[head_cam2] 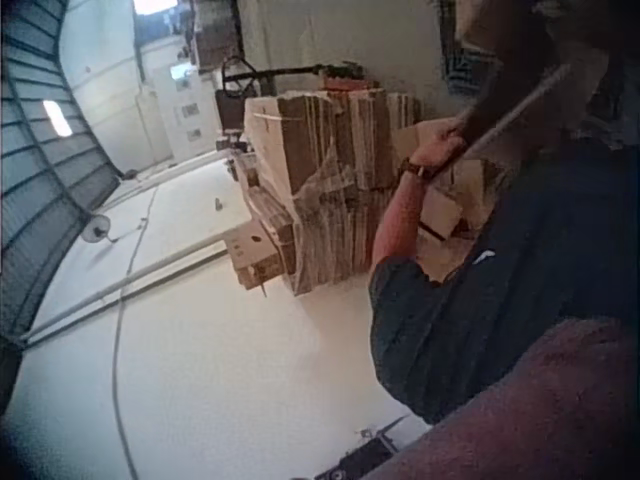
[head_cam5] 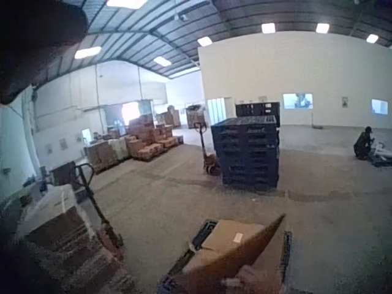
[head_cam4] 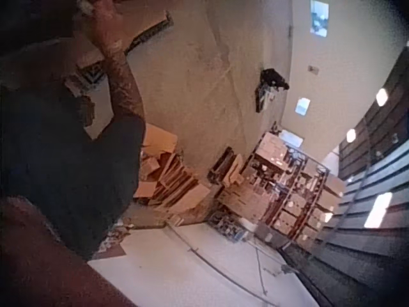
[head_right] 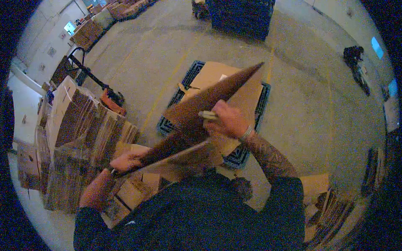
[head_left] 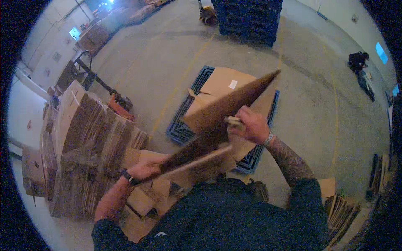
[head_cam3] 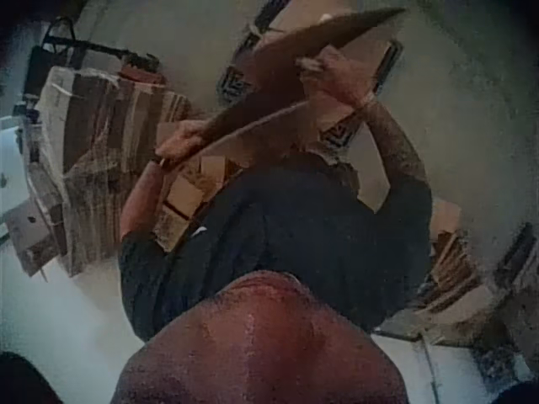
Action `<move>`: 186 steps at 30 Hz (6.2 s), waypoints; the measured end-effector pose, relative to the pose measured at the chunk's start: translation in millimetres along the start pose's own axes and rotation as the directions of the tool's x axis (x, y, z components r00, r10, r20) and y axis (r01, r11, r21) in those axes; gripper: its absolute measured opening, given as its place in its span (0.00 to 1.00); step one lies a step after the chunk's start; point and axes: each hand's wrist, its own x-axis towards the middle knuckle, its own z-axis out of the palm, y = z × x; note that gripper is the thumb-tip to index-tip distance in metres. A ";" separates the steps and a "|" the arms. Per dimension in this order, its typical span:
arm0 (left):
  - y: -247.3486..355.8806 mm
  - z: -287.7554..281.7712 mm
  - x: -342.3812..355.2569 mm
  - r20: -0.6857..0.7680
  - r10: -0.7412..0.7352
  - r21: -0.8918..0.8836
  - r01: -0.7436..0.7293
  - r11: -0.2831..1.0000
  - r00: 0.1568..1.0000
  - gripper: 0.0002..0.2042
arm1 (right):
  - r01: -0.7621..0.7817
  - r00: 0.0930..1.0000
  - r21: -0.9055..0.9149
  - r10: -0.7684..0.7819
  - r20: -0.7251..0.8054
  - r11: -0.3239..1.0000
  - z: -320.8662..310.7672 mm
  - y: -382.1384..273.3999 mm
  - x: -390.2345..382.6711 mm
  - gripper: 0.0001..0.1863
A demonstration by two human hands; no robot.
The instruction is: Use a utility knife to cut tape and flatten cardboard boxes in a warehouse.
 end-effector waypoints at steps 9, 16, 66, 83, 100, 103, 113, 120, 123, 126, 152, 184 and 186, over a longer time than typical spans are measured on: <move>25.7 44.6 17.1 -0.615 0.139 0.438 0.191 0.879 0.776 0.15 | -0.107 0.939 -0.309 -0.007 -0.345 0.945 -67.5 52.3 113.0 0.25; -27.4 -47.5 163.1 -0.622 -0.012 0.120 0.110 0.987 0.783 0.19 | -0.303 0.844 -0.332 0.090 -0.528 0.893 -70.8 44.6 189.1 0.23; -184.8 369.6 -188.3 -0.060 -0.062 -0.187 0.050 0.981 0.996 0.17 | -0.122 0.259 0.578 -0.536 0.803 0.807 206.6 -105.7 -45.5 0.24; -55.1 159.7 -58.2 0.373 0.013 0.671 -0.280 0.687 0.928 0.09 | -0.551 0.323 0.322 -0.159 0.933 0.770 81.1 -61.3 -147.6 0.18; 46.7 121.3 47.2 0.487 0.232 0.731 -0.538 0.419 0.842 0.09 | -0.632 0.655 0.389 0.192 0.731 0.670 164.2 -129.1 -130.9 0.24; -4.7 82.5 32.2 0.403 0.368 0.363 -0.516 0.776 0.838 0.14 | -0.748 0.635 0.567 0.122 0.763 0.344 161.5 -166.1 -110.1 0.25; -82.6 57.6 -59.0 0.465 -0.029 -0.678 0.377 0.631 0.885 0.20 | -0.823 0.557 0.427 0.388 0.734 0.374 172.8 -197.4 -97.3 0.23; -88.3 100.6 -0.8 -0.076 0.451 0.168 -0.435 0.885 0.889 0.13 | -0.705 0.708 0.631 0.386 0.592 0.324 181.4 -212.5 -103.4 0.23; -89.6 104.2 17.7 0.249 0.523 0.036 -0.547 0.836 0.815 0.15 | -0.638 0.767 0.685 0.360 0.531 0.350 182.6 -216.9 -102.5 0.21; -85.4 95.3 18.2 0.235 0.484 -0.047 -0.488 0.872 0.843 0.18 | -0.604 0.796 0.684 0.357 0.489 0.410 192.7 -208.2 -116.8 0.19; -164.4 155.8 -116.4 -0.141 -0.230 -0.659 0.082 0.748 0.963 0.36 | -0.606 0.649 0.477 0.048 0.759 0.636 139.2 -181.0 -82.0 0.18; -101.0 150.9 -175.7 -0.642 0.242 0.291 -0.060 0.955 0.728 0.31 | -0.482 0.827 0.590 0.116 0.549 0.648 199.5 -224.8 -19.9 0.09; -107.9 151.2 -189.7 -0.641 0.318 0.319 -0.135 0.938 0.698 0.30 | -0.475 0.829 0.551 0.140 0.541 0.686 202.9 -225.6 -25.1 0.11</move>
